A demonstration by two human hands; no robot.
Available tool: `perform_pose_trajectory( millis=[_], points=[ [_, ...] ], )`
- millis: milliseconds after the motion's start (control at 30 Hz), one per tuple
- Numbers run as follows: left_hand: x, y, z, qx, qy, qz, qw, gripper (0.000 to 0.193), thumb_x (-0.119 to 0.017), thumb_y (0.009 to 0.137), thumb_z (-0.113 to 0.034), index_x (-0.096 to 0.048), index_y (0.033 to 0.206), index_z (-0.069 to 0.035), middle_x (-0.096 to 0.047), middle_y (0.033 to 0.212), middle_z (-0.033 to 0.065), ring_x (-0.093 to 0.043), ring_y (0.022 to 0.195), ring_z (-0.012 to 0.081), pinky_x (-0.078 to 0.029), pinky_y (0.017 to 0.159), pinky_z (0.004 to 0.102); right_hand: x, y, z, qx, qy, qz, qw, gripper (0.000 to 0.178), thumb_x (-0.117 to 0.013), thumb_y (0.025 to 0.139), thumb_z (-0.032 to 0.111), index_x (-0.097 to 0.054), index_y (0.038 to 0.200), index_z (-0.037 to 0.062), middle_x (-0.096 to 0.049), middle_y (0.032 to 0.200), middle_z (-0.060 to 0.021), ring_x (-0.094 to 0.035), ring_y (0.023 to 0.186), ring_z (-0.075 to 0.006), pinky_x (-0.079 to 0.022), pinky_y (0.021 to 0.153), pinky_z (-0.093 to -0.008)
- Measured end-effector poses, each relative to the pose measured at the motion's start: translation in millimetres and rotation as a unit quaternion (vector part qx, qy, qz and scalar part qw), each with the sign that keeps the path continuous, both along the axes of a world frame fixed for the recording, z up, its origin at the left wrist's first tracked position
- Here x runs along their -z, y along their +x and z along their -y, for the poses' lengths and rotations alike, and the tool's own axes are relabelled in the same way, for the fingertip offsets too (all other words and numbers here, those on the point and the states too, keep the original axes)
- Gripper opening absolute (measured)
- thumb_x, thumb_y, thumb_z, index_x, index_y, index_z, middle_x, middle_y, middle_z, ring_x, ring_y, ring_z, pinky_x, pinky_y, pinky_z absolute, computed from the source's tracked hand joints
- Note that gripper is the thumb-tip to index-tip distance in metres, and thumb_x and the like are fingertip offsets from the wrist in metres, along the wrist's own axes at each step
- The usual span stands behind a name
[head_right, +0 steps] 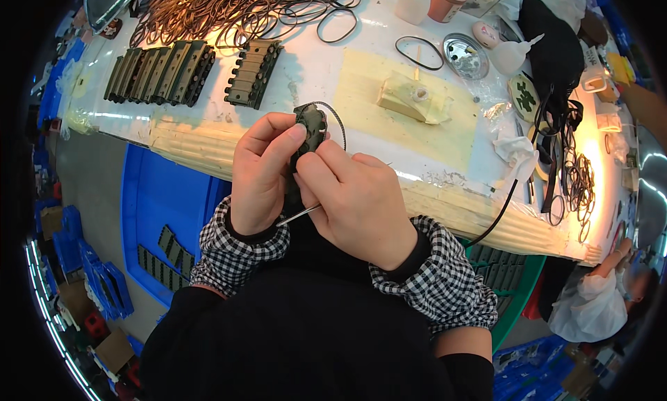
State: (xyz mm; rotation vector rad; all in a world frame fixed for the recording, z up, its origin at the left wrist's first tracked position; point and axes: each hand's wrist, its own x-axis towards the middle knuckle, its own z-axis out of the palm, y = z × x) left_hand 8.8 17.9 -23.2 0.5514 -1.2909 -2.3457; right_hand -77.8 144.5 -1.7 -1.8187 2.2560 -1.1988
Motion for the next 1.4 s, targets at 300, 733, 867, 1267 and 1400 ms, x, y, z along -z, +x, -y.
perform_pose_trajectory(
  millis=[300, 733, 867, 1267, 1400],
  points=[
    [-5, 3, 5, 0.037, 0.017, 0.025, 0.999, 0.013, -0.057, 0.095, -0.006, -0.059, 0.105, 0.003, -0.069, 0.100, 0.0128, -0.067, 0.093, 0.0184, -0.055, 0.082, 0.0299, -14, -12, -2, -0.085, 0.064, -0.055, 0.993, 0.026, -0.068, 0.065, 0.008, -0.048, 0.082, 0.0099, -0.051, 0.079, -0.0034, -0.052, 0.056, -0.0241, -0.044, 0.052, -0.0325],
    [-11, 5, 12, 0.149, 0.032, -0.041, 0.988, 0.013, -0.062, 0.093, -0.004, -0.063, 0.105, 0.002, -0.068, 0.100, 0.0066, -0.063, 0.093, 0.0097, -0.051, 0.083, 0.0247, -26, -35, -6, 0.031, -0.052, 0.108, 0.992, 0.024, -0.069, 0.080, 0.000, -0.068, 0.103, 0.0064, -0.066, 0.088, -0.0066, -0.064, 0.070, -0.0213, -0.050, 0.059, -0.0291],
    [-7, 6, 11, 0.146, -0.004, -0.022, 0.989, 0.013, -0.062, 0.093, -0.005, -0.063, 0.104, 0.002, -0.067, 0.099, 0.0063, -0.062, 0.091, 0.0088, -0.051, 0.083, 0.0237, -26, -37, -7, 0.032, -0.020, 0.139, 0.990, 0.015, -0.069, 0.081, 0.000, -0.067, 0.095, 0.0041, -0.067, 0.082, -0.0076, -0.064, 0.070, -0.0221, -0.049, 0.059, -0.0296],
    [-7, 8, 15, 0.163, 0.005, 0.001, 0.987, 0.014, -0.062, 0.094, -0.008, -0.063, 0.102, 0.003, -0.068, 0.095, 0.0064, -0.062, 0.087, 0.0079, -0.050, 0.078, 0.0231, -2, -46, -6, -0.024, -0.042, -0.009, 0.999, 0.014, -0.066, 0.080, 0.002, -0.061, 0.093, 0.0056, -0.065, 0.087, -0.0082, -0.064, 0.071, -0.0279, -0.050, 0.061, -0.0340],
    [-8, 9, 15, 0.169, -0.014, 0.004, 0.985, 0.014, -0.063, 0.093, -0.007, -0.064, 0.102, 0.003, -0.068, 0.097, 0.0066, -0.063, 0.087, 0.0083, -0.051, 0.079, 0.0234, -6, -42, -8, -0.026, -0.055, 0.046, 0.997, 0.014, -0.068, 0.080, 0.000, -0.062, 0.092, 0.0043, -0.066, 0.088, -0.0092, -0.065, 0.073, -0.0277, -0.051, 0.062, -0.0332]
  ],
)
